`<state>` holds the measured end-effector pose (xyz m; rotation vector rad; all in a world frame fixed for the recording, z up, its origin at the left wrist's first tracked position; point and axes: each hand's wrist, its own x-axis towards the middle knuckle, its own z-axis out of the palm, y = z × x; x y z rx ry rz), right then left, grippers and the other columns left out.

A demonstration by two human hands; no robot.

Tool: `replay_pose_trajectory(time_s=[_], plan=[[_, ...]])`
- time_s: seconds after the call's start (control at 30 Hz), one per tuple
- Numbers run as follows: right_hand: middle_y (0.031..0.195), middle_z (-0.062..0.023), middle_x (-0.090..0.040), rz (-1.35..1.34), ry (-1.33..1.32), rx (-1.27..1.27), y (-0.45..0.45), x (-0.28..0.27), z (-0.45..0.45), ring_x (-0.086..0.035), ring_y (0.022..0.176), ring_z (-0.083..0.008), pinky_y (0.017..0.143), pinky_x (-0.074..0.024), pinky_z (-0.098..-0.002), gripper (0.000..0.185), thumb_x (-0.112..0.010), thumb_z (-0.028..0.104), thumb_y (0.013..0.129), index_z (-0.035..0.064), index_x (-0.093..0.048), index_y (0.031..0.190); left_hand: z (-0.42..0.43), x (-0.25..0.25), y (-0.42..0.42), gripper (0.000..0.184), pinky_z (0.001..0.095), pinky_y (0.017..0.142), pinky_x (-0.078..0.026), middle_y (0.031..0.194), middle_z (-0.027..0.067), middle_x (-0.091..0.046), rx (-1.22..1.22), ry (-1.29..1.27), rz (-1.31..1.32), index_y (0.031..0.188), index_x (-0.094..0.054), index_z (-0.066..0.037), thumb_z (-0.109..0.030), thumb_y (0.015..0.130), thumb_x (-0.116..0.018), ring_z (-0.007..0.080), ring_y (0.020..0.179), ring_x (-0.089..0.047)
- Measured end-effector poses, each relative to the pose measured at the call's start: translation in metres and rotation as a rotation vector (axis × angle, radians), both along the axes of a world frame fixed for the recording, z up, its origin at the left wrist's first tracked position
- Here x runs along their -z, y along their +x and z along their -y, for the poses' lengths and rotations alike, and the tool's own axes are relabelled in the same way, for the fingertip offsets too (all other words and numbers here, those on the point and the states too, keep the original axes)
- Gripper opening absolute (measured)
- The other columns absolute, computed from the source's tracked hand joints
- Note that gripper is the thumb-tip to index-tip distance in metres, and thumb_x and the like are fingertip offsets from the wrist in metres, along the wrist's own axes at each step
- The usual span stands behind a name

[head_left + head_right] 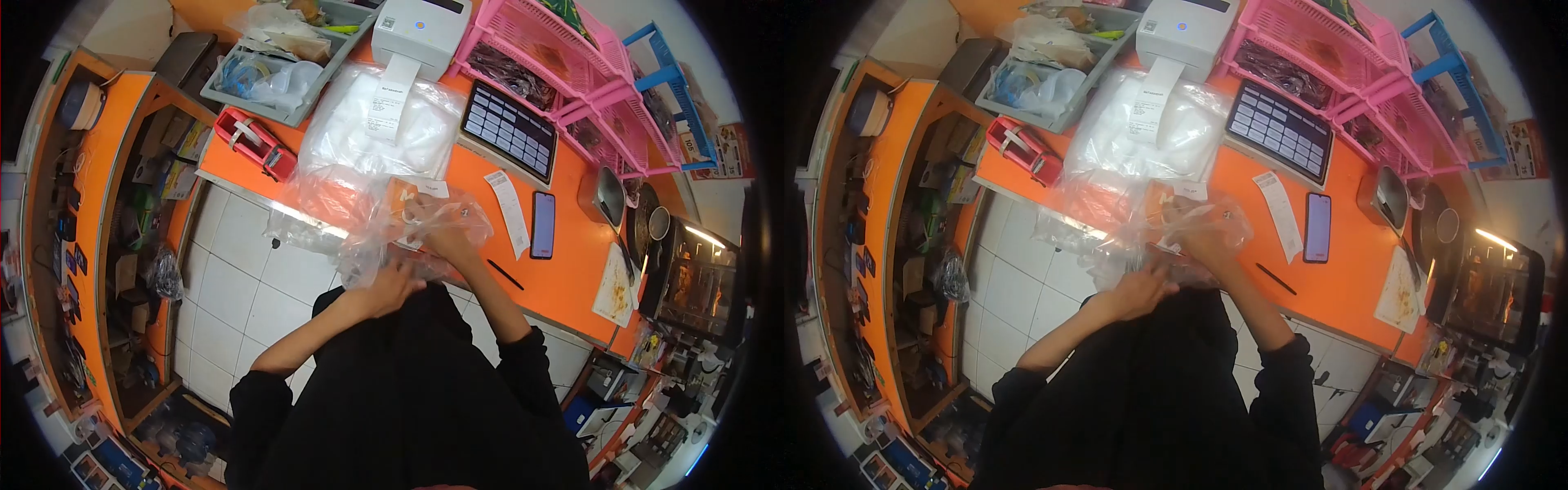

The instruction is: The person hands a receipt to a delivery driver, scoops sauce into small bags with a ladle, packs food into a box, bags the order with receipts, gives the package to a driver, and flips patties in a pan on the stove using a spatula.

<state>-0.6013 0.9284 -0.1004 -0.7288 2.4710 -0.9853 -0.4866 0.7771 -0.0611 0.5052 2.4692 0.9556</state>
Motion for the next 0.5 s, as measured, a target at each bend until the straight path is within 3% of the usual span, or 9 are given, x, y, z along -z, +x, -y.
replay_pose_trajectory(time_s=[0.07, 0.1, 0.13, 0.2, 0.23, 0.3, 0.37, 0.43, 0.5], plan=[[0.103, -0.0106, -0.054, 0.027, 0.082, -0.039, -0.010, -0.003, 0.000, -0.051, 0.099, -0.0262, 0.080, -0.0422, -0.0365, 0.034, -0.061, 0.012, 0.068, 0.0075, -0.055, 0.101, 0.000, 0.008, -0.013, 0.034, 0.0442, 0.070, -0.045, 0.102, 0.0251, -0.049, -0.194, 0.070, -0.110, 0.110, -0.044, -0.003, -0.031, 0.091, -0.040, 0.0361, 0.080, -0.057], [0.105, -0.0101, -0.053, -0.041, 0.209, -0.118, -0.013, 0.004, -0.003, -0.051, 0.100, -0.0255, 0.081, -0.0424, -0.0359, 0.035, -0.060, 0.012, 0.069, 0.0082, -0.055, 0.103, 0.002, -0.007, -0.019, 0.035, 0.0439, 0.073, -0.044, 0.107, 0.0269, -0.046, -0.061, -0.128, 0.084, 0.108, -0.045, -0.001, -0.031, 0.091, -0.040, 0.0371, 0.087, -0.055], [0.107, -0.0096, -0.053, -0.109, 0.340, -0.191, -0.016, 0.008, -0.010, -0.051, 0.100, -0.0249, 0.081, -0.0426, -0.0353, 0.037, -0.060, 0.011, 0.069, 0.0089, -0.055, 0.105, 0.003, 0.015, -0.013, 0.032, 0.0405, 0.069, -0.045, 0.100, 0.0225, -0.050, -0.109, -0.069, -0.204, 0.105, -0.048, -0.001, -0.028, 0.089, -0.044, 0.0332, 0.083, -0.055], [0.106, -0.0092, -0.054, -0.389, 0.237, -0.075, 0.004, -0.027, -0.031, -0.052, 0.100, -0.0250, 0.082, -0.0428, -0.0356, 0.037, -0.060, 0.011, 0.070, 0.0081, -0.055, 0.107, 0.005, 0.082, 0.003, 0.026, 0.0336, 0.060, -0.045, 0.085, 0.0137, -0.056, -0.201, 0.080, -0.779, 0.100, -0.055, -0.003, -0.024, 0.086, -0.053, 0.0255, 0.075, -0.056], [0.105, -0.0090, -0.055, -0.527, 0.184, -0.021, 0.016, -0.052, -0.040, -0.052, 0.099, -0.0251, 0.082, -0.0429, -0.0358, 0.038, -0.060, 0.011, 0.070, 0.0077, -0.055, 0.107, 0.010, 0.045, -0.004, 0.024, 0.0330, 0.061, -0.045, 0.086, 0.0136, -0.056, -0.209, 0.165, -0.528, 0.102, -0.055, -0.003, -0.019, 0.084, -0.054, 0.0259, 0.076, -0.056], [0.103, -0.0090, -0.057, -0.475, 0.189, -0.033, 0.021, -0.111, -0.068, -0.053, 0.098, -0.0245, 0.082, -0.0433, -0.0372, 0.034, -0.059, 0.012, 0.072, 0.0049, -0.055, 0.105, 0.029, -0.047, -0.019, 0.029, 0.0320, 0.063, -0.045, 0.090, 0.0147, -0.057, -0.122, 0.016, -0.406, 0.108, -0.053, -0.003, -0.012, 0.081, -0.055, 0.0267, 0.079, -0.056], [0.100, -0.0122, -0.057, -0.295, 0.105, -0.125, 0.020, -0.195, -0.086, -0.053, 0.098, -0.0271, 0.081, -0.0433, -0.0376, 0.029, -0.056, 0.010, 0.078, 0.0008, -0.054, 0.105, 0.044, -0.097, -0.019, 0.038, 0.0324, 0.063, -0.045, 0.094, 0.0177, -0.057, -0.030, -0.400, -0.642, 0.116, -0.048, -0.002, -0.008, 0.079, -0.054, 0.0273, 0.082, -0.056], [0.103, -0.0132, -0.055, 0.080, -0.114, 0.434, 0.013, -0.216, -0.107, -0.053, 0.095, -0.0276, 0.081, -0.0429, -0.0363, 0.027, -0.056, 0.014, 0.080, 0.0003, -0.054, 0.103, 0.047, -0.129, -0.017, 0.044, 0.0333, 0.061, -0.045, 0.096, 0.0202, -0.056, -0.147, -0.458, -0.503, 0.121, -0.043, -0.001, -0.008, 0.079, -0.054, 0.0269, 0.083, -0.056], [0.103, -0.0145, -0.055, 0.151, -0.165, 0.631, -0.013, -0.182, -0.148, -0.052, 0.095, -0.0280, 0.081, -0.0421, -0.0371, 0.029, -0.058, 0.020, 0.080, -0.0003, -0.055, 0.100, 0.041, -0.157, -0.020, 0.045, 0.0334, 0.060, -0.044, 0.098, 0.0210, -0.055, -0.370, -0.208, -0.097, 0.122, -0.041, -0.001, -0.010, 0.080, -0.053, 0.0262, 0.083, -0.056]])
